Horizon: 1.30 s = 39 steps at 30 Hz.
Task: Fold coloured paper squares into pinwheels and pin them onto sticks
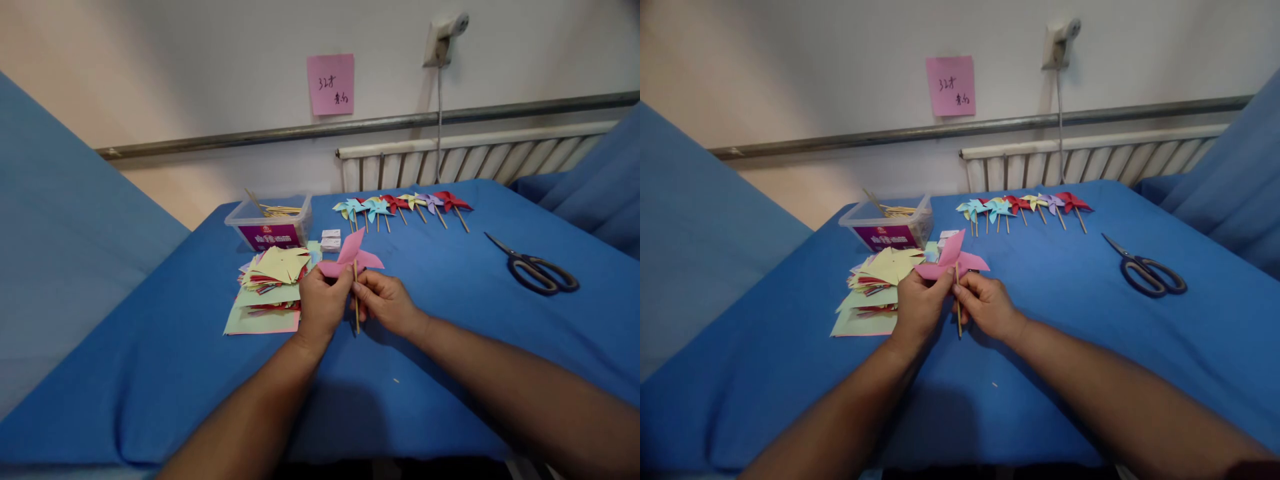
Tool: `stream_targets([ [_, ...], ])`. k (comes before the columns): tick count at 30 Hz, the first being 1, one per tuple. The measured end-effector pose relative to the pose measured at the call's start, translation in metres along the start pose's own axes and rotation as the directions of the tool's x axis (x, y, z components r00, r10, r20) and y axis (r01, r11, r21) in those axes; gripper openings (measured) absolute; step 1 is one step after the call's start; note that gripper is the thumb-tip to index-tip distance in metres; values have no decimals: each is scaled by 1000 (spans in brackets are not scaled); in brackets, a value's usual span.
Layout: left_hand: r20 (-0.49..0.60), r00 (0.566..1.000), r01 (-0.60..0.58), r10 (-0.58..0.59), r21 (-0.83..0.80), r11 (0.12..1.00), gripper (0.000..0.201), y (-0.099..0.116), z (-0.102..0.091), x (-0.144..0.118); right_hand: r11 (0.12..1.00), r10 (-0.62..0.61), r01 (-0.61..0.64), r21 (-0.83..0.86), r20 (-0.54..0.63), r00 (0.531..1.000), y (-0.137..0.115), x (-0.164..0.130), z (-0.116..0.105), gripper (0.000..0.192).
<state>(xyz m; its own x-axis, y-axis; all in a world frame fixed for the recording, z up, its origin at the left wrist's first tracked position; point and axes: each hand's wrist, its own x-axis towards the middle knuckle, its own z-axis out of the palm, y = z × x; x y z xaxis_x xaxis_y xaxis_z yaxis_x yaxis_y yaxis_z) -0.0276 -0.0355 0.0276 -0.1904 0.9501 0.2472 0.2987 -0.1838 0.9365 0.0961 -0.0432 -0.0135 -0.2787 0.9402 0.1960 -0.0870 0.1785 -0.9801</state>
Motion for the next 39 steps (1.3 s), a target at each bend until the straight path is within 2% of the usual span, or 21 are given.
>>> stream_targets([
  [10, -12, 1000, -9, 8, -24, 1000, 17, 1, 0, 0, 997, 38, -37, 61, -14, 999, 0, 2, 0, 31],
  [24, -16, 999, -29, 29, 18, 999, 18, 3, 0, -1, 999, 34, -34, 33, 26, 999, 8, 2, -2, 30],
  [34, -34, 997, -64, 65, 46, 997, 15, 6, -1, -4, 1000, 27, -27, 9, 38, 999, 4, 1, -2, 33],
  [39, -39, 991, -125, 129, 81, 989, 13, 6, -1, -4, 1000, 18, -18, 11, 25, 1000, 2, 1, -1, 32],
])
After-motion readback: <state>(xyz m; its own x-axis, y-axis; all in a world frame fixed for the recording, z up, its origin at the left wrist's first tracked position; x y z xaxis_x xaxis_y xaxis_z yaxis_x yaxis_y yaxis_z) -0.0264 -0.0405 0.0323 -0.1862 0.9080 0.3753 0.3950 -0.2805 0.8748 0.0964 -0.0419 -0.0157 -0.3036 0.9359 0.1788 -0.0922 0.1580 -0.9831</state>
